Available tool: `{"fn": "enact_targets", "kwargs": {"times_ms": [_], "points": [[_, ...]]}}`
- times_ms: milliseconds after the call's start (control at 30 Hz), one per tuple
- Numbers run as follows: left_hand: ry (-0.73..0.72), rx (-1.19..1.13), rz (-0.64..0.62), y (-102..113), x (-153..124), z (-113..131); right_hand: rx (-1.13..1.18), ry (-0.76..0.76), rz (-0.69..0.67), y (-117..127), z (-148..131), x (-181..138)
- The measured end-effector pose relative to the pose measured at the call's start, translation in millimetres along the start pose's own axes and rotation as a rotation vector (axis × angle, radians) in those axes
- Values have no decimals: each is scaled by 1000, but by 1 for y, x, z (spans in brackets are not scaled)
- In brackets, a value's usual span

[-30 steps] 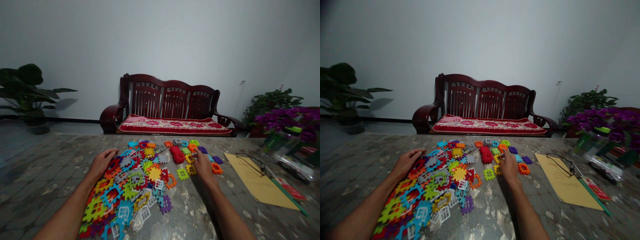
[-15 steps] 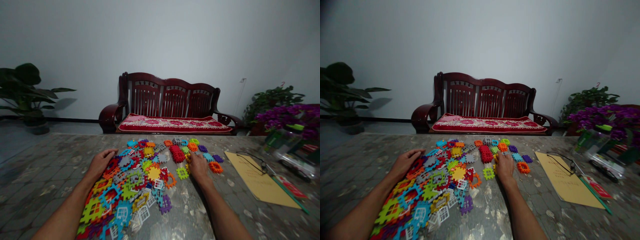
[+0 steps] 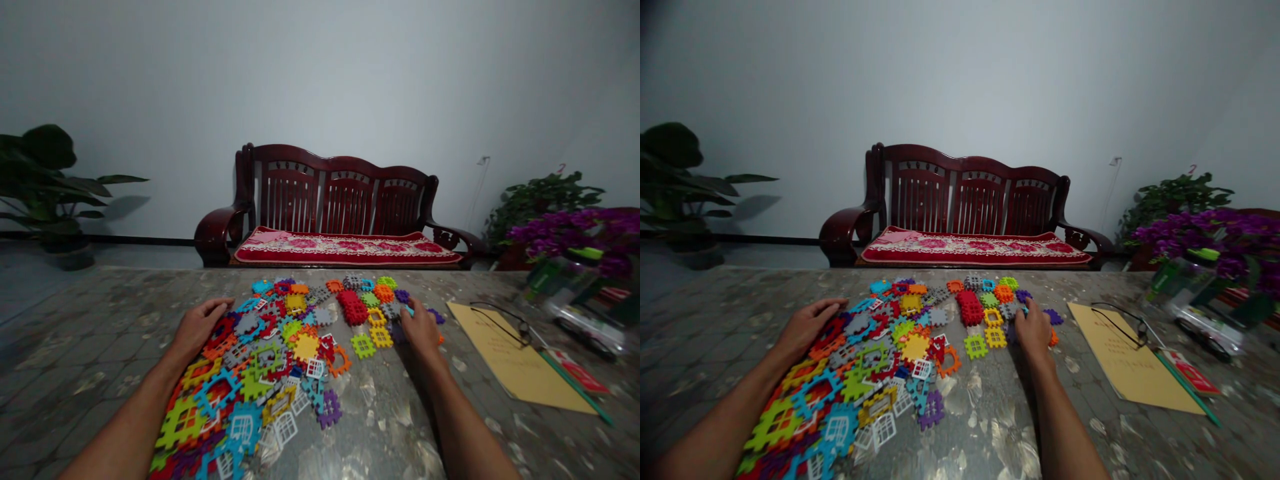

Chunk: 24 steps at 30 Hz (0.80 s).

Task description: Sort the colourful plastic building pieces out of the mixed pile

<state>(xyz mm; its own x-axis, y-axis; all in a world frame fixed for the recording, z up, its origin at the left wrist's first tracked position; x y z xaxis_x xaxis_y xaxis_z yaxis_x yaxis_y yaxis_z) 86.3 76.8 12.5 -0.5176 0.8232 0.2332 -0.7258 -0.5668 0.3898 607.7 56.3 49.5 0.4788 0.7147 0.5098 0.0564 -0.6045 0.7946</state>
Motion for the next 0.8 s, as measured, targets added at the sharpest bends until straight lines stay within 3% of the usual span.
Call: {"fn": "enact_targets", "kwargs": {"times_ms": [233,600,800], "points": [[3,2,-10,1,-1,2,-150,25,-120,-8,-9,-1],[-20,59,2,3,-4,11,-96,10,-5,0,-16,-3],[-14,34,7,3,-5,12,-122,79,-45,-7,-24,-8]]}}
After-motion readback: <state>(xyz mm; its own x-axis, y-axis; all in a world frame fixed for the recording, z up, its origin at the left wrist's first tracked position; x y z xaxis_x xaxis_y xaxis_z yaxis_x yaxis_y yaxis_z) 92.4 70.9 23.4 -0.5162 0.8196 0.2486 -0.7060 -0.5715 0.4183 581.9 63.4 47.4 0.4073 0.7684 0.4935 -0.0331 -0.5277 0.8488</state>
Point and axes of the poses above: each hand's wrist, its own x-axis towards the middle knuckle, its own y-axis out of the back of the hand, z = x × y, the point moved 4 cm from there along x, towards the middle knuckle, and after that the axes turned 14 degrees about z, right-handed, at the moved point
